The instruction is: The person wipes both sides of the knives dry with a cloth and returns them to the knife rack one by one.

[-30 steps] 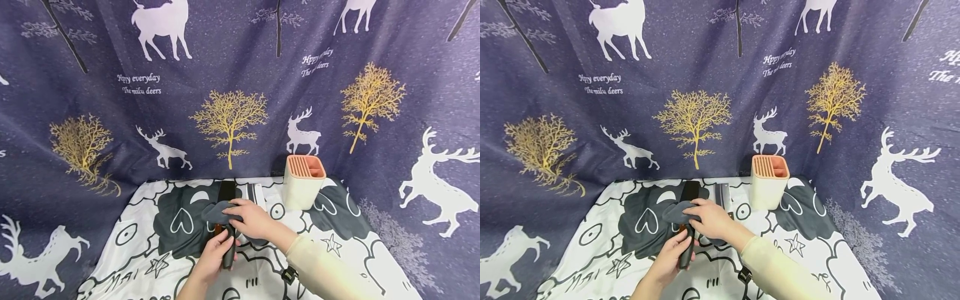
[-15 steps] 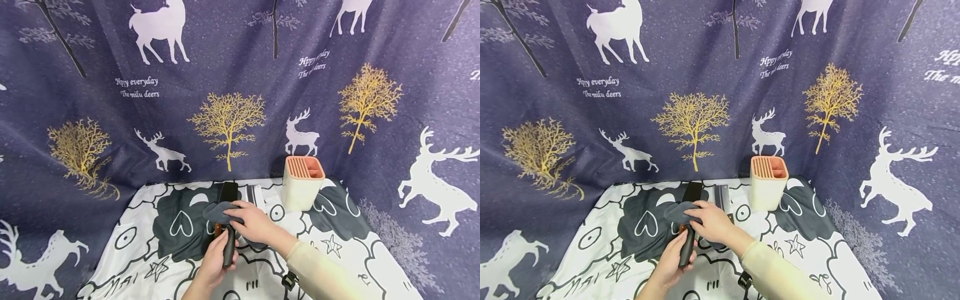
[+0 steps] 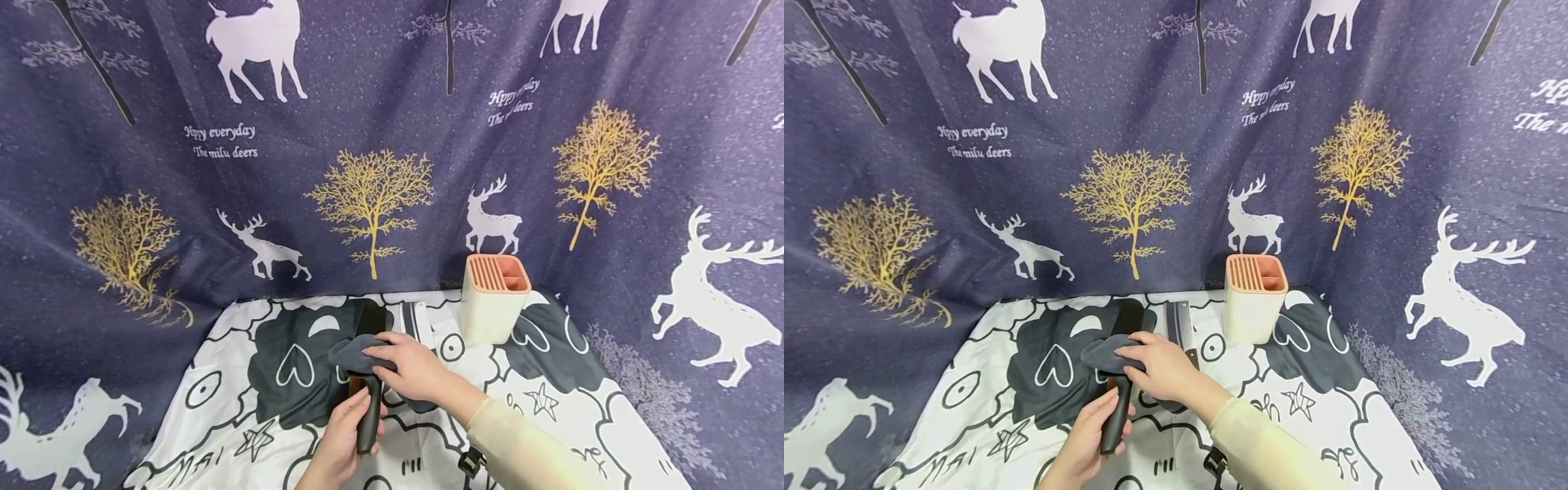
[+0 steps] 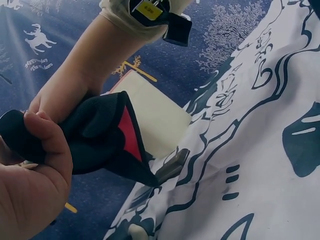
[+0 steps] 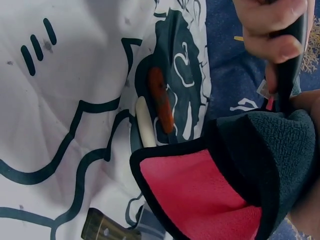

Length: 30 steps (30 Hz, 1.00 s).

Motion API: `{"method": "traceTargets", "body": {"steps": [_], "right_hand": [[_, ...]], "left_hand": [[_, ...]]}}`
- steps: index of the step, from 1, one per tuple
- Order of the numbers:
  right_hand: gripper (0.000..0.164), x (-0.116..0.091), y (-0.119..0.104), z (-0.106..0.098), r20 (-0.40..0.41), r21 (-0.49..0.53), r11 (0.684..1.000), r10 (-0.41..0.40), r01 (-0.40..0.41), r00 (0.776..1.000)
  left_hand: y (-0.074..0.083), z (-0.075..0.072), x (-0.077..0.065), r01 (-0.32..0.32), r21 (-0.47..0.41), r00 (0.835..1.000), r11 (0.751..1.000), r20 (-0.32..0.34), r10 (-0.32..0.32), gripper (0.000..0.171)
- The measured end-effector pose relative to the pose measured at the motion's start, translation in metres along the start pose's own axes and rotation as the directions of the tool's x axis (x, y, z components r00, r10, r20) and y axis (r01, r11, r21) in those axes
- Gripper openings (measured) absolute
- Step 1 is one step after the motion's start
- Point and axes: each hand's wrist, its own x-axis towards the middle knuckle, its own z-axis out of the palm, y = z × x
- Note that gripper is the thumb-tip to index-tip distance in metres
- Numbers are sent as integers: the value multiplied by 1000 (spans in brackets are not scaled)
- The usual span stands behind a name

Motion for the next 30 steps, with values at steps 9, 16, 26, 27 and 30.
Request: {"method": "traceTargets", "body": {"steps": [9, 16, 26, 27, 30], "right_hand": [[38, -3, 10, 3, -62, 49, 996, 81, -78, 995], [39, -1, 6, 2, -134, 119, 988, 112, -96, 985], [38, -3, -3, 19, -164, 192, 978, 111, -79, 980], [38, -4, -4, 20, -161, 192, 978, 112, -80, 981], [38, -9, -8, 20, -164, 186, 980, 107, -76, 981]], "left_hand": [[-8, -2, -1, 20, -90, 997, 996, 72, -14, 59], [-15, -5, 2, 10, -216, 994, 976, 106, 13, 26], [-15, -12, -4, 2, -248, 998, 969, 56, 13, 37], [-15, -13, -5, 8, -241, 999, 970, 50, 4, 38], [-16, -12, -10, 31, -208, 999, 978, 30, -25, 48]]}}
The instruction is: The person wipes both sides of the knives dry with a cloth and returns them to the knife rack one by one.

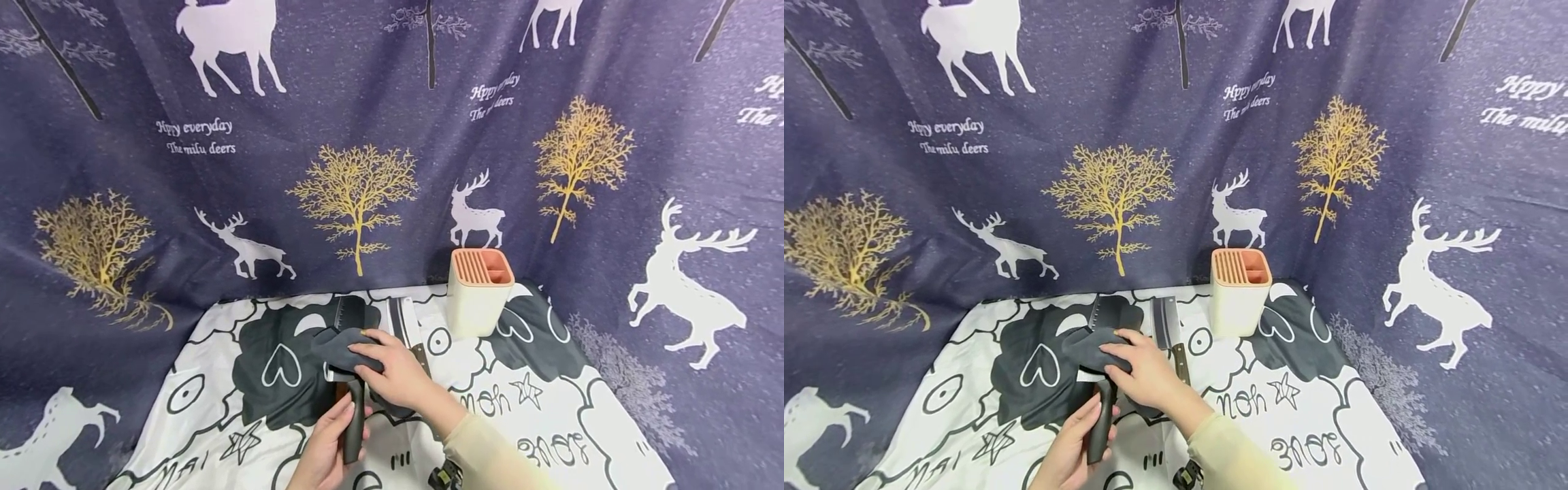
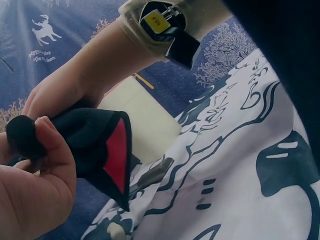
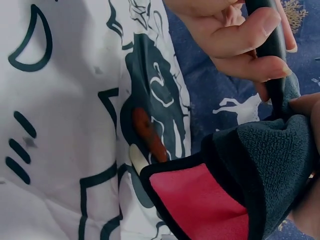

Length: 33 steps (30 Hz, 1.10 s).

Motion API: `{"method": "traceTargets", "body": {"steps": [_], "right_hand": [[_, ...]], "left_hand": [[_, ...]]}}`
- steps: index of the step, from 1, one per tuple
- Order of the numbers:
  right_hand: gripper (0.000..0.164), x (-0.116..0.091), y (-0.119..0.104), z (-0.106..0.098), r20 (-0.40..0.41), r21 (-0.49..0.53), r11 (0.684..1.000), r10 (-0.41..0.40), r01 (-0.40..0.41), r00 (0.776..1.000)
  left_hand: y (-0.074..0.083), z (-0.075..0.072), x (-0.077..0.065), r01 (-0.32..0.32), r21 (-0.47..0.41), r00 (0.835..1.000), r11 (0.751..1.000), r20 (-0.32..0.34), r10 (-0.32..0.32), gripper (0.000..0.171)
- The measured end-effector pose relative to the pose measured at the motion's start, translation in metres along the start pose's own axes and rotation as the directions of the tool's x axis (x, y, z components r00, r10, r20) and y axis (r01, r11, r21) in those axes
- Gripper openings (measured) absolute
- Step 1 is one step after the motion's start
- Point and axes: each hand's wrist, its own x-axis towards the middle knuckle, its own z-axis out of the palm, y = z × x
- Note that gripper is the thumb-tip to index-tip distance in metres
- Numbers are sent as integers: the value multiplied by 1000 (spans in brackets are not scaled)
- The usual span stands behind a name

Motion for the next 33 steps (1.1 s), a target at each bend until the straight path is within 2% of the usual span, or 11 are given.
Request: {"method": "traceTargets", "body": {"steps": [5, 8, 16, 23, 33], "right_hand": [[38, -7, -5, -1, -4, 11, 1000, 1, -1, 1000], [38, -11, -8, -2, -2, 18, 1000, 11, -11, 1000], [38, -13, -10, -3, 3, 10, 1000, 19, -19, 1000], [38, -8, -12, -6, 5, 10, 1000, -1, 1, 1000], [41, 5, -11, -16, 28, 8, 1000, -2, 2, 1000]], "left_hand": [[2, 0, -7, 24, 68, 1000, 997, 16, -25, 69], [4, 1, -8, 40, 92, 999, 995, 31, -43, 76], [10, 4, -5, 20, 115, 999, 993, 32, -23, 71], [14, 3, -3, 5, 116, 998, 993, 59, -12, 72], [24, 5, 11, -75, 128, 996, 989, 58, 68, 65]]}}
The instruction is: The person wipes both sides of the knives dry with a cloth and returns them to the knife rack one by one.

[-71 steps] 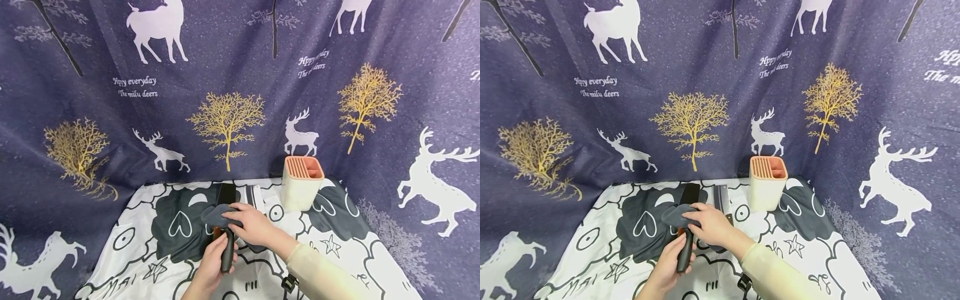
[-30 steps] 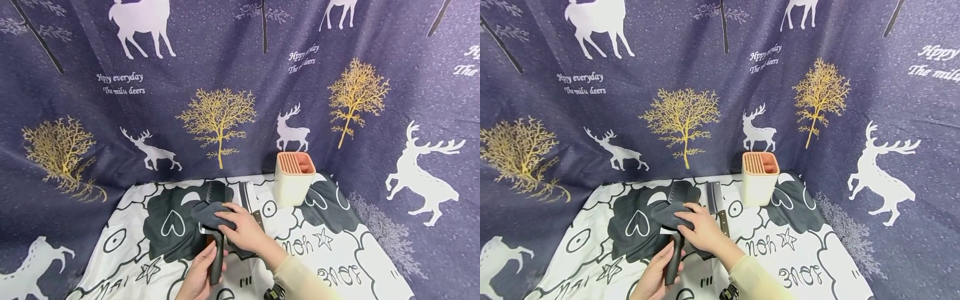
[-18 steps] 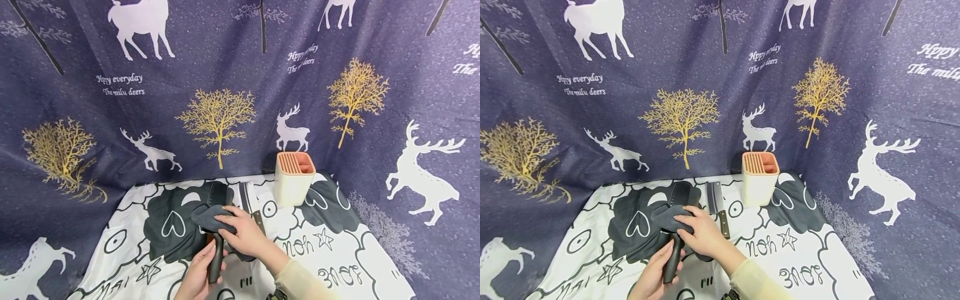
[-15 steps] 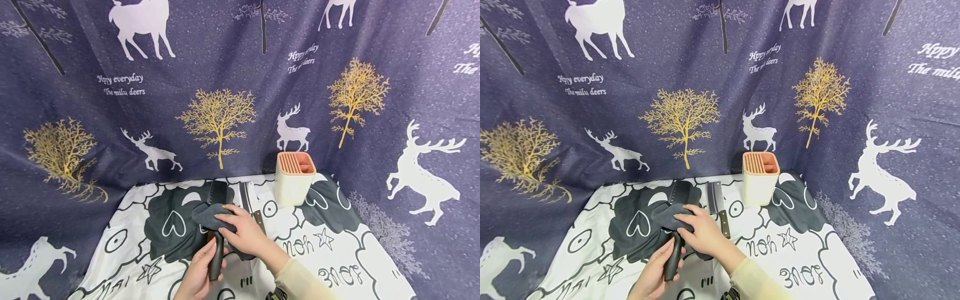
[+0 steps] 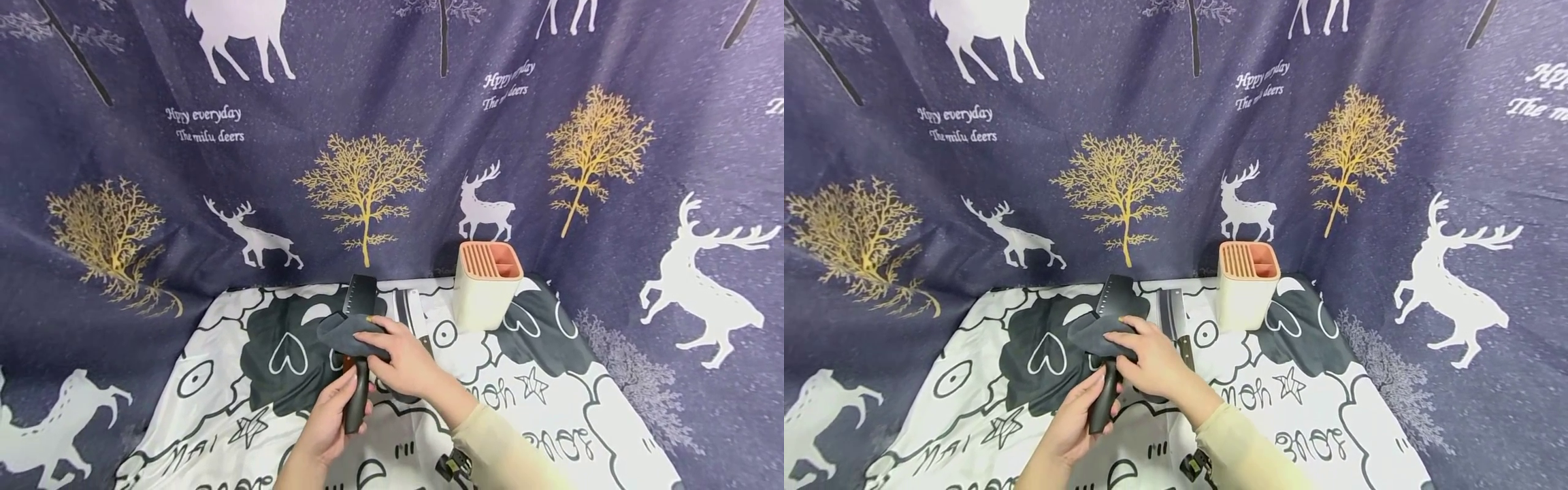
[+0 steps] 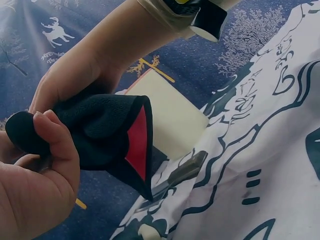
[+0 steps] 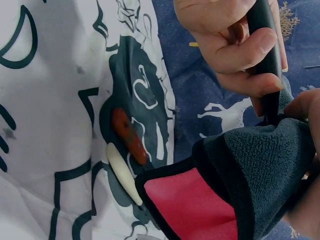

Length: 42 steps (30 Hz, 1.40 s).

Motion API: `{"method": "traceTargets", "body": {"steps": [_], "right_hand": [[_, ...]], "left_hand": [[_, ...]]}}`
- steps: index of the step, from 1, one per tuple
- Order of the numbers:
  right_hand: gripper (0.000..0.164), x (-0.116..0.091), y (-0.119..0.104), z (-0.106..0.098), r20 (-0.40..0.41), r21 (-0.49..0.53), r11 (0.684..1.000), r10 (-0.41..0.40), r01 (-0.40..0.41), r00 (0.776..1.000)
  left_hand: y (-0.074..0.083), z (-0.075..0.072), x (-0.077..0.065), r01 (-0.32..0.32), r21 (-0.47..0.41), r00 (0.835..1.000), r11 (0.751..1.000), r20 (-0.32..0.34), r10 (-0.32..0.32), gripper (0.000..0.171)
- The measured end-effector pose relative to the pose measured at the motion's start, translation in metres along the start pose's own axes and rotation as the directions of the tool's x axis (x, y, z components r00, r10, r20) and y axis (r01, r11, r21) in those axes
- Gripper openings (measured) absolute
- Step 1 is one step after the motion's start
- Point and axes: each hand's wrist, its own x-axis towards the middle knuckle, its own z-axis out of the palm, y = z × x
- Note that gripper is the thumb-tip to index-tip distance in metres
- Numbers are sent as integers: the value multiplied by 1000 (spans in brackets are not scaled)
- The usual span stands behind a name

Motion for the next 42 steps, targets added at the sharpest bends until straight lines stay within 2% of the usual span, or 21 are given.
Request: {"method": "traceTargets", "body": {"steps": [4, 8, 11, 18, 24, 28, 31, 36, 42], "right_hand": [[39, 10, 6, -9, 13, -18, 1000, -14, 14, 1000], [38, 21, 12, -18, -7, -54, 998, -43, 42, 999], [38, 27, 14, -23, -16, -58, 997, -58, 57, 998], [37, 29, 17, -20, -18, -48, 999, -21, 20, 1000], [38, 35, 24, -15, -2, -117, 992, 41, -41, 999], [39, 45, 30, -22, 25, -166, 983, 80, -75, 996], [40, 48, 33, -27, 16, -181, 979, 98, -94, 995], [40, 43, 30, -26, 2, -147, 985, 94, -93, 996], [39, 39, 22, -21, 23, -148, 988, 41, -37, 999]], "left_hand": [[8, 2, 11, -21, 7, 999, 1000, 29, 21, 61], [15, 6, 22, -46, 5, 998, 999, 47, 46, 60], [17, 7, 25, -55, -5, 997, 999, 51, 55, 59], [11, 6, 14, -38, 4, 999, 999, 21, 38, 61], [2, 7, 3, 9, -26, 1000, 1000, -23, -9, 63], [0, 11, 3, -1, -36, 1000, 999, -20, 0, 60], [0, 15, 2, -18, -37, 999, 999, -34, 17, 55], [-5, 21, -1, -17, -47, 995, 999, -97, 12, 51], [-11, 22, 1, -26, -49, 988, 998, -151, 18, 37]]}}
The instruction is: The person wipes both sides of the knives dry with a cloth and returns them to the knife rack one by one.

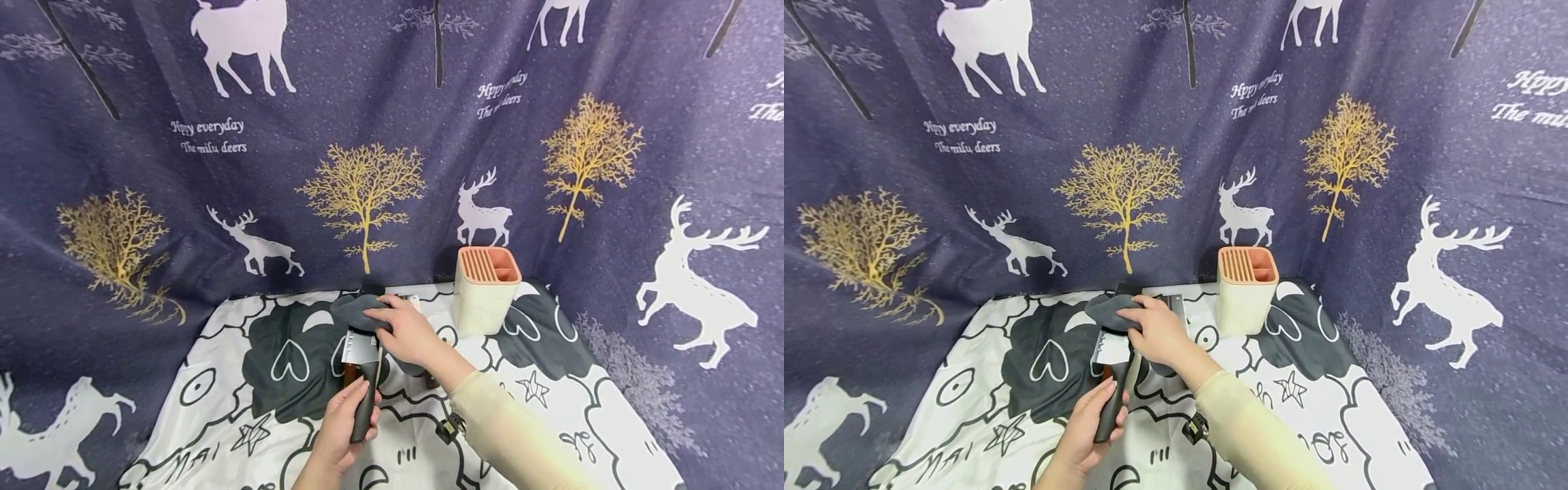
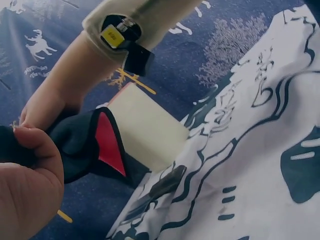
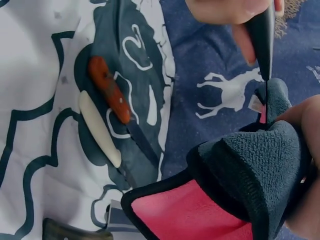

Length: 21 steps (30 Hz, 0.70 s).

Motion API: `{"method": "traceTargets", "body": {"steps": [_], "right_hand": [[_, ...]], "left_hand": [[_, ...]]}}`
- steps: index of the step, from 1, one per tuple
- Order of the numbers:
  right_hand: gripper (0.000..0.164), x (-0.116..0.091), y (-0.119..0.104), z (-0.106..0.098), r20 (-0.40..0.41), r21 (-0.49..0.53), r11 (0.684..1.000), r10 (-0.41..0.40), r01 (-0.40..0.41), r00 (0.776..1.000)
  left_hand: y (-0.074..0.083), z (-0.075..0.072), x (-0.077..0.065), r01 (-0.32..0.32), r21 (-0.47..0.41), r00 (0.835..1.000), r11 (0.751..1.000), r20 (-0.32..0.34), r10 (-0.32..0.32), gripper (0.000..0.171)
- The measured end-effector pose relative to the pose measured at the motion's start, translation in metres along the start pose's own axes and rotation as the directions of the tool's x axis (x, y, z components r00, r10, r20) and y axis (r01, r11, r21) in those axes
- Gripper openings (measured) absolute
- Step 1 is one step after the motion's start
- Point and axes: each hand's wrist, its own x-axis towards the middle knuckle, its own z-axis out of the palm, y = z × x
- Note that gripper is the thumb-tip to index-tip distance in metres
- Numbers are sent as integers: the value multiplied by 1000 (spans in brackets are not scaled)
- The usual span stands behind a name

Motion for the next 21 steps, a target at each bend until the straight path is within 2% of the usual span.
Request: {"method": "traceTargets", "body": {"steps": [7, 13, 17, 21], "right_hand": [[38, -5, -8, 7, 59, -23, 995, -96, 98, 994], [38, -15, -18, 12, 111, -68, 990, -119, 127, 987], [36, -20, -24, 11, 93, -78, 983, -156, 164, 983], [32, -23, -25, 15, 48, -141, 961, -234, 238, 971]], "left_hand": [[1, -5, 6, -39, -31, 999, 999, -4, 39, 25], [3, -8, 9, -18, -26, 1000, 1000, -24, 18, 36], [4, -10, 9, -4, -15, 1000, 1000, -27, 4, 44], [4, -11, 10, 1, 1, 1000, 1000, -31, -1, 43]]}}
